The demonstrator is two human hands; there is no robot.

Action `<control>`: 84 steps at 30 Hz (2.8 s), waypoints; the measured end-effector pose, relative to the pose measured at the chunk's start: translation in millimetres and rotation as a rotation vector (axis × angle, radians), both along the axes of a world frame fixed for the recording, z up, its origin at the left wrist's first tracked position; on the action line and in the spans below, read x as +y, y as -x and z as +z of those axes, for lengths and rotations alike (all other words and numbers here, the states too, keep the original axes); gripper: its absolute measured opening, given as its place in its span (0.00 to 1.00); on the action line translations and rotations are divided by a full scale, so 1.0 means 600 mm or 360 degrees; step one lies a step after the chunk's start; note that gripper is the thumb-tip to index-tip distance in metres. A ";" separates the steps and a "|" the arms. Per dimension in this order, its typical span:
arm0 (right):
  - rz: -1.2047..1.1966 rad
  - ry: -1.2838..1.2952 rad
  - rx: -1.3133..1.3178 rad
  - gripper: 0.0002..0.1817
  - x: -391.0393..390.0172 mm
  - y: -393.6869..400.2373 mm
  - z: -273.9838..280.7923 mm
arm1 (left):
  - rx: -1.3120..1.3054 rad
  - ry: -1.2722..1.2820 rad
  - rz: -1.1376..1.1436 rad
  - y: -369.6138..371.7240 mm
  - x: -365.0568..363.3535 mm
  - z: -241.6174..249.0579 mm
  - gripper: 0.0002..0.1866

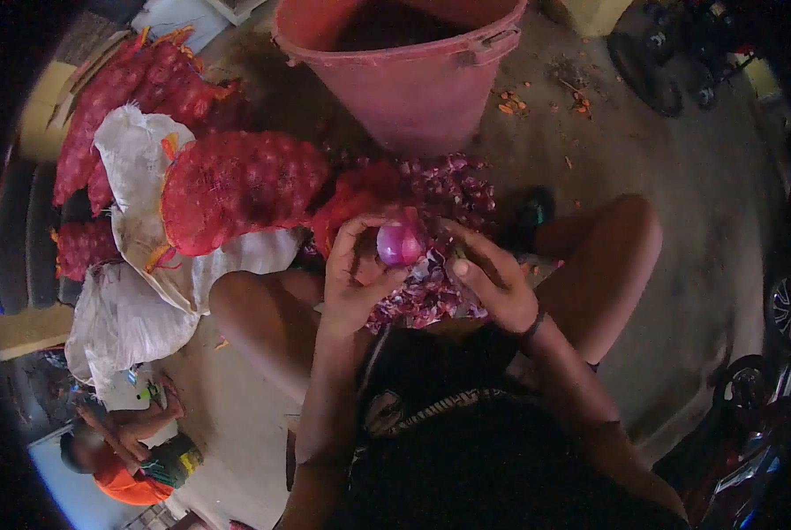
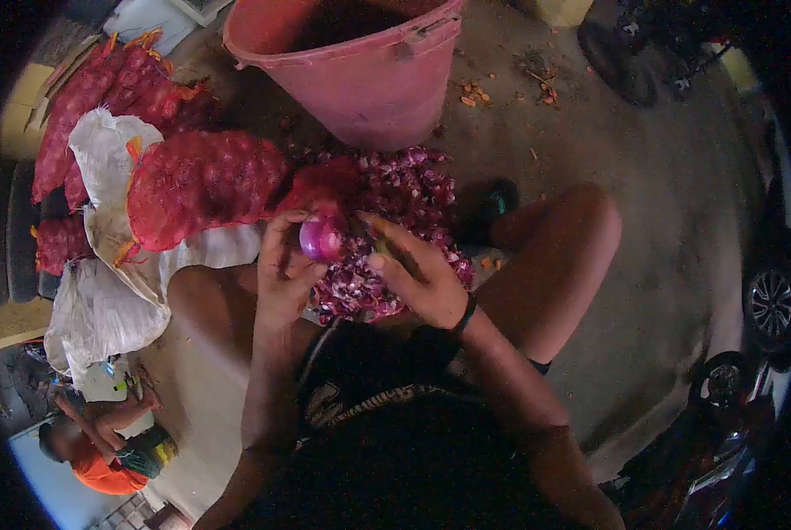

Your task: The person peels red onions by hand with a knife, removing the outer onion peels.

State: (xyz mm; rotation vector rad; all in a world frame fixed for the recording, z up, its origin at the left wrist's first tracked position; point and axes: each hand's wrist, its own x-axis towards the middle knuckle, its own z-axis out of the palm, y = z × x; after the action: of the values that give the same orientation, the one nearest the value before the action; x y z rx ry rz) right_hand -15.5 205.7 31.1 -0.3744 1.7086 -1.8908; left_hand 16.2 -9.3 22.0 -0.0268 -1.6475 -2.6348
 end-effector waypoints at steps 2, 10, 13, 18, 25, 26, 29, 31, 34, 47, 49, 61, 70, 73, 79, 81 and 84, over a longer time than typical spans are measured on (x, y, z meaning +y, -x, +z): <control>-0.0091 -0.0130 0.0240 0.26 -0.001 0.016 0.005 | -0.0004 0.0082 -0.0040 -0.001 0.002 -0.012 0.33; -0.0331 -0.0251 0.0663 0.13 -0.030 0.043 0.000 | 0.0006 0.0066 -0.0081 -0.007 0.016 -0.021 0.30; -0.0357 -0.0051 0.0173 0.11 -0.022 0.040 -0.009 | -0.0025 -0.0247 -0.0086 -0.009 0.019 -0.025 0.30; -0.0412 -0.0105 0.0156 0.11 -0.021 0.034 -0.015 | 0.0018 -0.0708 -0.0106 -0.001 0.017 -0.028 0.28; -0.0242 -0.0232 0.0793 0.24 -0.016 0.023 -0.011 | -0.0045 -0.0438 0.0137 0.009 0.020 -0.009 0.29; -0.0198 -0.0203 0.0816 0.26 -0.017 0.019 -0.013 | -0.0033 -0.0299 0.0182 0.009 0.024 -0.011 0.29; -0.0098 -0.0148 0.0861 0.29 -0.024 0.005 -0.014 | 0.0030 0.0026 0.0258 0.007 0.027 -0.008 0.31; -0.0074 -0.0151 0.0860 0.29 -0.031 0.000 -0.001 | 0.0089 0.0178 0.0271 0.007 0.026 -0.008 0.31; -0.0088 -0.0273 0.0931 0.27 -0.032 0.003 0.000 | 0.0144 0.0295 0.0277 0.007 0.024 -0.010 0.31; -0.0229 -0.0037 0.0831 0.23 -0.037 0.001 0.003 | 0.0232 0.0313 0.0270 0.007 0.027 -0.013 0.31; -0.0221 -0.0076 0.0862 0.23 -0.041 0.000 0.006 | 0.0250 0.0301 0.0252 0.009 0.027 -0.014 0.31; -0.0170 -0.0039 0.0798 0.24 -0.027 0.005 -0.006 | 0.0150 0.0191 0.0310 0.007 0.030 -0.007 0.25; -0.0053 -0.0287 0.0894 0.24 -0.031 0.009 0.015 | 0.0232 0.0136 0.0281 0.017 0.031 -0.008 0.22; -0.0116 -0.0357 0.0873 0.22 -0.028 0.008 0.014 | 0.0252 0.0067 0.0237 0.021 0.032 -0.009 0.23; -0.0346 0.0026 0.0344 0.22 -0.033 0.002 -0.016 | 0.0225 -0.0110 0.0161 0.022 0.029 -0.002 0.26; -0.0390 0.0118 0.0088 0.23 -0.030 0.009 -0.006 | 0.0252 -0.0199 0.0160 0.023 0.027 -0.002 0.27; -0.0319 0.0060 -0.0098 0.25 -0.021 0.017 0.007 | 0.0189 -0.0376 0.0135 0.026 0.025 -0.002 0.28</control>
State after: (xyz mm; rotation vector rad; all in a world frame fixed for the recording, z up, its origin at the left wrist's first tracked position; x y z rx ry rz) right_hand -25.7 193.2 35.4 -0.1619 1.7259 -2.0562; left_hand 0.5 5.6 20.6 -0.1025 -1.2663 -2.6861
